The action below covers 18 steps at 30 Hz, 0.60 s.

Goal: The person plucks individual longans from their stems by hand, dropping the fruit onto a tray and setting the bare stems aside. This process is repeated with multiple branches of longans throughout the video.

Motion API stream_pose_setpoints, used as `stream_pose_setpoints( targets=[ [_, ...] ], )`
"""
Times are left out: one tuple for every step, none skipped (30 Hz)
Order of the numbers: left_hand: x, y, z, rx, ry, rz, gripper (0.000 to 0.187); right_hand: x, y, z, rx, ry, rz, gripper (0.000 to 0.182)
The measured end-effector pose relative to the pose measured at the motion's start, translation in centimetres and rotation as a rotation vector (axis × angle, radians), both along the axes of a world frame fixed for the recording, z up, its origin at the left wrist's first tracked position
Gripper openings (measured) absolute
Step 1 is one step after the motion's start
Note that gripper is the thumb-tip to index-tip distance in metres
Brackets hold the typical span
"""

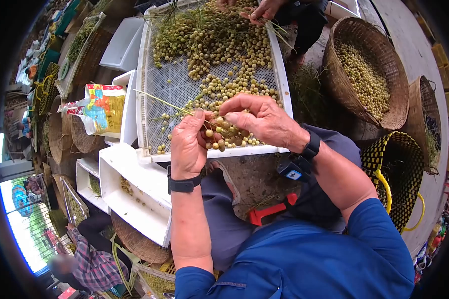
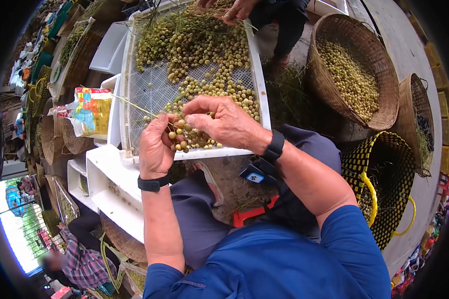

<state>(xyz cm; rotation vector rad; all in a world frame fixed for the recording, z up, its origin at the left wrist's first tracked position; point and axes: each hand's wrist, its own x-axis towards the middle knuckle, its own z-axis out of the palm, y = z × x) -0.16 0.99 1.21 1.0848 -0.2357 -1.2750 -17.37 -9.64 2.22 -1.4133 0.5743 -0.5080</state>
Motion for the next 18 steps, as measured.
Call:
stream_pose_setpoints(
  targets=[
    [-0.3,0.1,0.2,-0.001,-0.006,0.003,0.027,0.3,0.6,-0.3,0.058,-0.033,0.028,0.022],
    [-0.2,0.2,0.2,-0.002,-0.006,0.0,0.027,0.5,1.0,-0.5,0.117,-0.065,0.054,0.022],
    [0.0,0.4,0.2,-0.012,-0.036,-0.023,0.027,0.5,1.2,-0.6,0.111,-0.018,0.068,0.022],
    [0.0,0.5,0.0,-0.021,-0.064,-0.046,0.026,0.4,1.3,-0.6,0.112,-0.015,0.065,0.022],
    [-0.2,0.5,0.6,-0.013,-0.08,-0.063,0.025,0.3,1.3,-0.5,0.048,-0.014,0.036,0.021],
    [-0.4,0.5,0.4,-0.01,-0.078,-0.062,0.025,0.4,1.4,-0.5,-0.016,-0.014,0.009,0.02],
    [-0.6,0.3,0.3,-0.016,-0.1,-0.038,0.025,0.4,1.3,-0.7,-0.01,-0.005,-0.003,0.017],
    [-0.9,0.3,0.2,-0.02,-0.121,-0.014,0.024,0.4,1.3,-0.7,-0.033,-0.001,-0.036,0.016],
    [-1.1,0.3,0.2,-0.018,-0.142,-0.001,0.023,0.4,1.2,-0.7,0.038,-0.004,-0.063,0.015],
    [-1.3,0.3,0.1,-0.02,-0.139,-0.002,0.023,0.5,1.1,-0.6,0.105,-0.006,-0.091,0.015],
    [-1.5,0.3,-0.1,-0.047,-0.156,-0.02,0.02,0.5,1.1,-0.7,0.104,0.0,-0.094,0.015],
    [-1.7,0.2,-0.3,-0.074,-0.174,-0.037,0.018,0.7,1.2,-1.0,0.206,-0.017,-0.135,0.016],
    [-1.9,0.1,-0.5,-0.074,-0.173,-0.039,0.018,0.9,1.1,-1.2,0.309,-0.038,-0.173,0.016],
    [-2.1,0.0,-0.9,-0.06,-0.178,-0.004,0.017,1.0,1.1,-1.4,0.308,-0.039,-0.172,0.016],
    [-2.2,-0.1,-1.0,-0.044,-0.184,0.032,0.016,1.1,1.1,-1.5,0.258,-0.015,-0.174,0.016],
    [-2.1,0.0,-1.0,-0.041,-0.186,0.033,0.016,1.2,1.2,-1.6,0.21,0.009,-0.177,0.016],
    [-2.0,0.0,-0.8,-0.04,-0.178,0.066,0.016,1.3,1.2,-1.4,0.212,0.006,-0.176,0.016],
    [-2.0,0.0,-0.7,-0.039,-0.169,0.098,0.017,1.3,1.3,-0.9,0.018,0.037,-0.162,0.017]
  ],
)
